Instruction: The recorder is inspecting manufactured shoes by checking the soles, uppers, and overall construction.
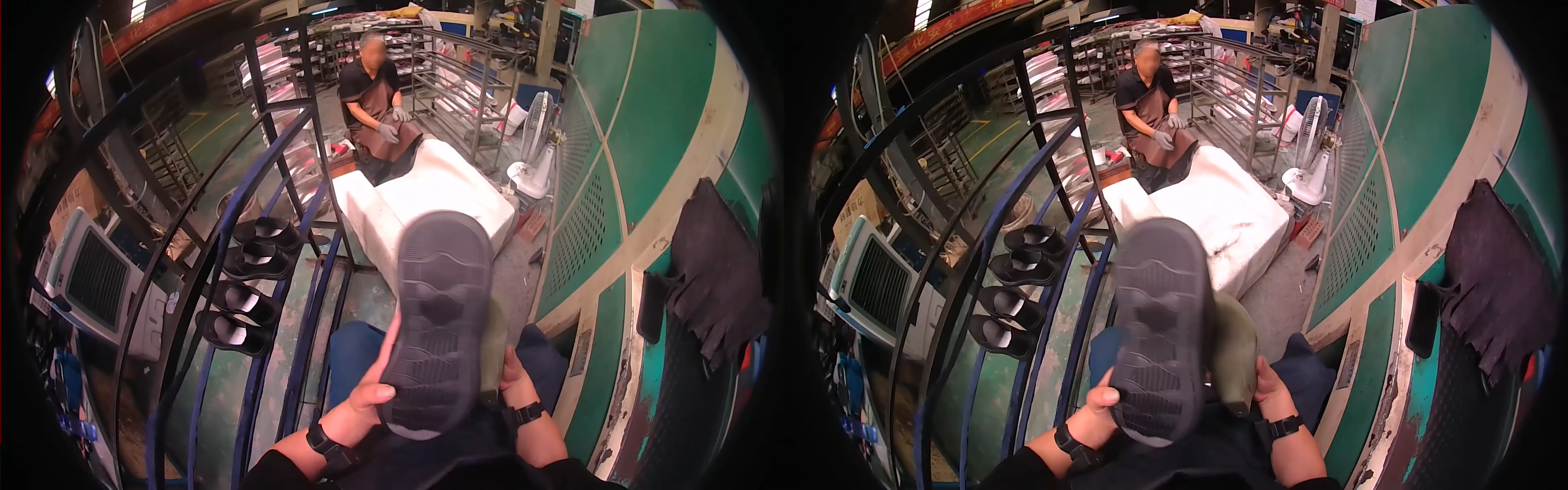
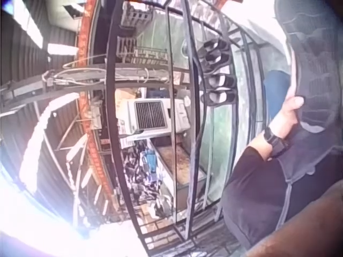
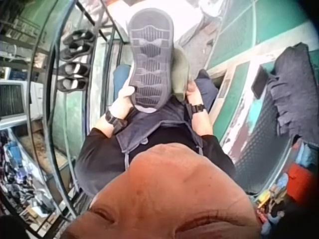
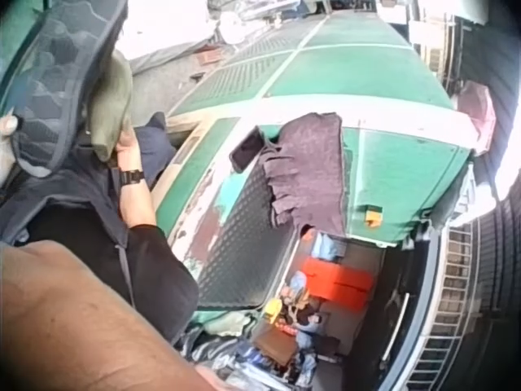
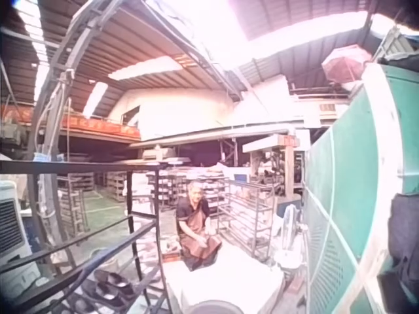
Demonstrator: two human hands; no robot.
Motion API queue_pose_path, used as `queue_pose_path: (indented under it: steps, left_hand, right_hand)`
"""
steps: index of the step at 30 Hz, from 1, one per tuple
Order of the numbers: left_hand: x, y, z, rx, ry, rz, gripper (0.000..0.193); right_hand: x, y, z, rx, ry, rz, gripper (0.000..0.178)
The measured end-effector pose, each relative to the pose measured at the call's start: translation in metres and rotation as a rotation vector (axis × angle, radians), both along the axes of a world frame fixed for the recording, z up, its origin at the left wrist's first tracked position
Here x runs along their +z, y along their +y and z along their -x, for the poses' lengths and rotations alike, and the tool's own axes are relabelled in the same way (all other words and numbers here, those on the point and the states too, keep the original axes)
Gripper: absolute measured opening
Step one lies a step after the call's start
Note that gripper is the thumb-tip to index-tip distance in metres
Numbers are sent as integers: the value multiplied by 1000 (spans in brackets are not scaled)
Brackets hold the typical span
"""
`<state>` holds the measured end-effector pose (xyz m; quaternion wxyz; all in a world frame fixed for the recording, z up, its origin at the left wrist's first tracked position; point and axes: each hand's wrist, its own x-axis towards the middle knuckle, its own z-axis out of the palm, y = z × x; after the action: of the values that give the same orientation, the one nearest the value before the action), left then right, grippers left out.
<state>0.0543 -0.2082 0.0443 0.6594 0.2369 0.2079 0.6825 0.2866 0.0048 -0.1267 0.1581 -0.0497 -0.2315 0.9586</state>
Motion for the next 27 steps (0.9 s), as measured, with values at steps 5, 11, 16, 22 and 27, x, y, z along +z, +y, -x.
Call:
queue_pose_path:
  steps: [5, 11, 16, 22, 27]
  left_hand:
    - [-2, -5, 29, 155, -9, -58, 125]
    - [14, -29, 24, 403, 179, 77, 113]
    - [6, -89, 58, 876, 1079, 78, 136]
    - [22, -53, 45, 516, 1587, 289, 38]
    - [4, -78, 48, 403, 1188, 718, 19]
  right_hand:
    - [102, 10, 61, 46, 110, -81, 68]
    - [79, 143, 160, -513, -198, 258, 66]
    - [111, -7, 175, 318, -259, -127, 70]
    - [126, -86, 174, 315, -135, -516, 43]
    - [110, -120, 182, 546, -239, -355, 54]
